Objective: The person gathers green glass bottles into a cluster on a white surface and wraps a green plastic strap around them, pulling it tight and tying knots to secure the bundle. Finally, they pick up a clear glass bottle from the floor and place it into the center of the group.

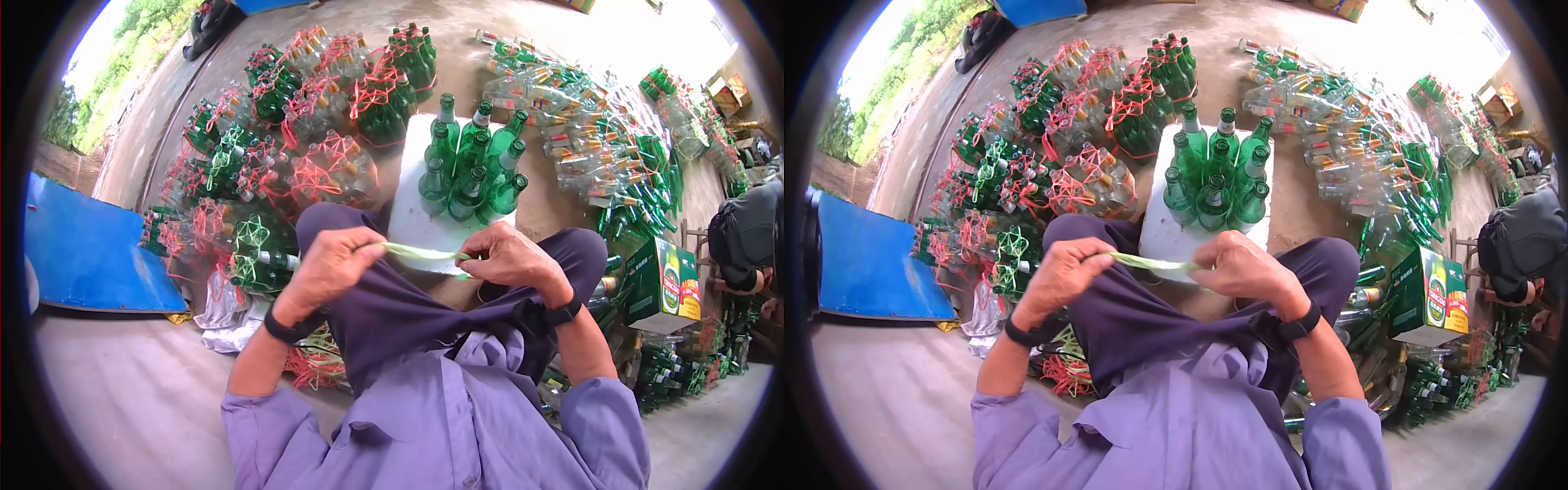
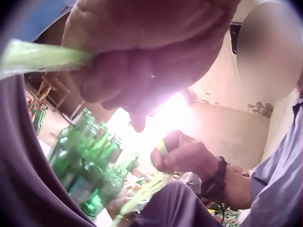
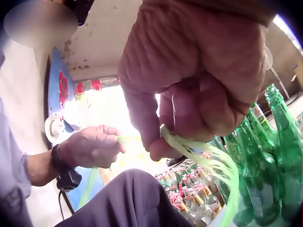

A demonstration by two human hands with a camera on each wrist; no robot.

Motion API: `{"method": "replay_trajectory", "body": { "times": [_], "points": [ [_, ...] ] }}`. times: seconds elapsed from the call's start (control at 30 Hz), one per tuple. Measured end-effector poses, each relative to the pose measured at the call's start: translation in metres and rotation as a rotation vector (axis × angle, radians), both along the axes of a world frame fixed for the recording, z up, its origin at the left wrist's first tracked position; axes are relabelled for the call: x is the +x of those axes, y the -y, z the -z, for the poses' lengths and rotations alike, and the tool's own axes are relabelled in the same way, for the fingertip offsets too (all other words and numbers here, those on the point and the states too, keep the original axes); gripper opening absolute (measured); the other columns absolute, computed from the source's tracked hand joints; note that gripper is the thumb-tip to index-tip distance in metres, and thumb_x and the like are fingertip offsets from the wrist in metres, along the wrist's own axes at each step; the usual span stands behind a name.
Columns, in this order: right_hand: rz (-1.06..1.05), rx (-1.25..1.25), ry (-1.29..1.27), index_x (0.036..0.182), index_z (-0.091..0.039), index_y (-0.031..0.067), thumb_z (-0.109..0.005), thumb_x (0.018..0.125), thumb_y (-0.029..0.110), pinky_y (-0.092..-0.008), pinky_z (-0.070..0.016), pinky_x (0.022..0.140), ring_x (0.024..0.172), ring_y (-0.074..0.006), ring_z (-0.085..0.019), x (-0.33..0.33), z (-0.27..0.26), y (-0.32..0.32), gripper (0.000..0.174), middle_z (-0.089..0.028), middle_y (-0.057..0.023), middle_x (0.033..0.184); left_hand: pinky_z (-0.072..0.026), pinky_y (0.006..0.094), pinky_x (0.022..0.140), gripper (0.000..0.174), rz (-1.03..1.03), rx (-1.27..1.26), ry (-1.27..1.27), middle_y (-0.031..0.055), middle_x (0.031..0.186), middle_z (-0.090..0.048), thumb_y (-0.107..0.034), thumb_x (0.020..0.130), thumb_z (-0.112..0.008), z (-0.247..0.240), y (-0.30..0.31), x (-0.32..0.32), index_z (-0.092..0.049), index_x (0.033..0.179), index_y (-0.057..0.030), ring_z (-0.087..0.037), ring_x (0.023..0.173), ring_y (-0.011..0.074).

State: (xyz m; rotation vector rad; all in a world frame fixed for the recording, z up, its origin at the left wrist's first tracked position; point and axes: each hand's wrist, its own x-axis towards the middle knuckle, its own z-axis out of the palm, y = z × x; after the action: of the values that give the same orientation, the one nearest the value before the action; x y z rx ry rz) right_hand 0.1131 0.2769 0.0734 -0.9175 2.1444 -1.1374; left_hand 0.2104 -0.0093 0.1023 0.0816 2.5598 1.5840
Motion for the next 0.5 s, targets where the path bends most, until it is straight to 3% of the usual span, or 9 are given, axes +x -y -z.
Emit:
{"method": "replay_trajectory", "body": {
  "times": [0.03, 0.1, 0.2, 0.33, 0.37, 0.4, 0.47, 0.5],
  "points": [
    [0.001, -0.006, -0.002, 0.077, -0.065, -0.0037, -0.065, 0.078, 0.013, -0.0368, -0.0433, 0.057, 0.054, -0.0247, -0.049, 0.001, -0.002, -0.001, 0.017, -0.052, -0.0165, 0.061, -0.0398, 0.0196, 0.058, 0.015, -0.057, -0.013, 0.008, -0.0061, 0.073, -0.057, -0.009, 0.097, -0.061, -0.007, 0.008, 0.001, -0.070, 0.102, 0.0015, -0.048, 0.065, 0.0012],
    [0.038, -0.020, 0.127, 0.081, -0.065, -0.0047, -0.064, 0.080, 0.013, -0.0341, -0.0419, 0.056, 0.056, -0.0159, -0.045, 0.002, -0.008, -0.003, 0.017, -0.050, -0.0123, 0.060, -0.0357, 0.0185, 0.053, 0.014, -0.131, -0.067, -0.066, -0.0062, 0.069, -0.054, -0.010, 0.098, -0.061, -0.010, 0.031, 0.000, -0.071, 0.099, -0.0006, -0.044, 0.058, 0.0008],
    [0.065, -0.011, 0.138, 0.082, -0.065, -0.0057, -0.065, 0.081, 0.013, -0.0345, -0.0419, 0.056, 0.056, -0.0128, -0.045, 0.001, -0.006, -0.003, 0.019, -0.051, -0.0111, 0.059, -0.0331, 0.0197, 0.053, 0.015, -0.293, -0.013, 0.019, -0.0066, 0.067, -0.052, -0.010, 0.097, -0.060, -0.021, 0.057, 0.004, -0.070, 0.097, 0.0002, -0.041, 0.058, 0.0008],
    [0.072, -0.018, 0.125, 0.084, -0.066, -0.0053, -0.065, 0.082, 0.014, -0.0340, -0.0426, 0.056, 0.056, -0.0135, -0.047, -0.002, 0.002, -0.007, 0.019, -0.053, -0.0106, 0.060, -0.0324, 0.0206, 0.052, 0.017, -0.393, -0.107, 0.007, -0.0071, 0.065, -0.051, -0.010, 0.098, -0.057, -0.012, 0.087, 0.017, -0.070, 0.097, 0.0006, -0.040, 0.057, 0.0009],
    [0.087, -0.024, 0.134, 0.086, -0.067, -0.0049, -0.065, 0.082, 0.014, -0.0339, -0.0431, 0.056, 0.055, -0.0137, -0.048, -0.003, 0.004, -0.009, 0.019, -0.054, -0.0111, 0.060, -0.0390, 0.0216, 0.055, 0.018, -0.394, -0.142, 0.040, -0.0042, 0.064, -0.056, -0.009, 0.097, -0.056, -0.006, 0.097, 0.020, -0.070, 0.099, 0.0009, -0.049, 0.057, 0.0030],
    [0.103, -0.029, 0.146, 0.087, -0.068, -0.0045, -0.065, 0.083, 0.014, -0.0337, -0.0435, 0.056, 0.055, -0.0140, -0.049, -0.002, 0.006, -0.010, 0.019, -0.055, -0.0115, 0.061, -0.0390, 0.0216, 0.055, 0.018, -0.396, -0.143, 0.039, -0.0042, 0.064, -0.056, -0.009, 0.097, -0.056, 0.003, 0.100, 0.022, -0.070, 0.099, 0.0009, -0.049, 0.057, 0.0030],
    [0.106, -0.027, 0.133, 0.087, -0.068, -0.0042, -0.065, 0.084, 0.014, -0.0338, -0.0440, 0.056, 0.055, -0.0147, -0.050, 0.001, 0.003, -0.010, 0.019, -0.056, -0.0122, 0.061, -0.0474, 0.0253, 0.065, 0.018, -0.442, -0.289, -0.049, 0.0036, 0.076, -0.066, -0.011, 0.096, -0.060, 0.018, 0.102, 0.028, -0.069, 0.102, 0.0024, -0.059, 0.069, 0.0088],
    [0.112, -0.024, 0.120, 0.088, -0.068, -0.0040, -0.065, 0.085, 0.014, -0.0339, -0.0445, 0.056, 0.055, -0.0155, -0.051, 0.003, 0.001, -0.011, 0.019, -0.057, -0.0129, 0.062, -0.0507, 0.0351, 0.086, 0.022, -0.481, -0.568, -0.180, 0.0130, 0.098, -0.069, -0.011, 0.093, -0.063, 0.012, 0.089, 0.032, -0.067, 0.110, 0.0022, -0.066, 0.096, 0.0216]
  ]
}}
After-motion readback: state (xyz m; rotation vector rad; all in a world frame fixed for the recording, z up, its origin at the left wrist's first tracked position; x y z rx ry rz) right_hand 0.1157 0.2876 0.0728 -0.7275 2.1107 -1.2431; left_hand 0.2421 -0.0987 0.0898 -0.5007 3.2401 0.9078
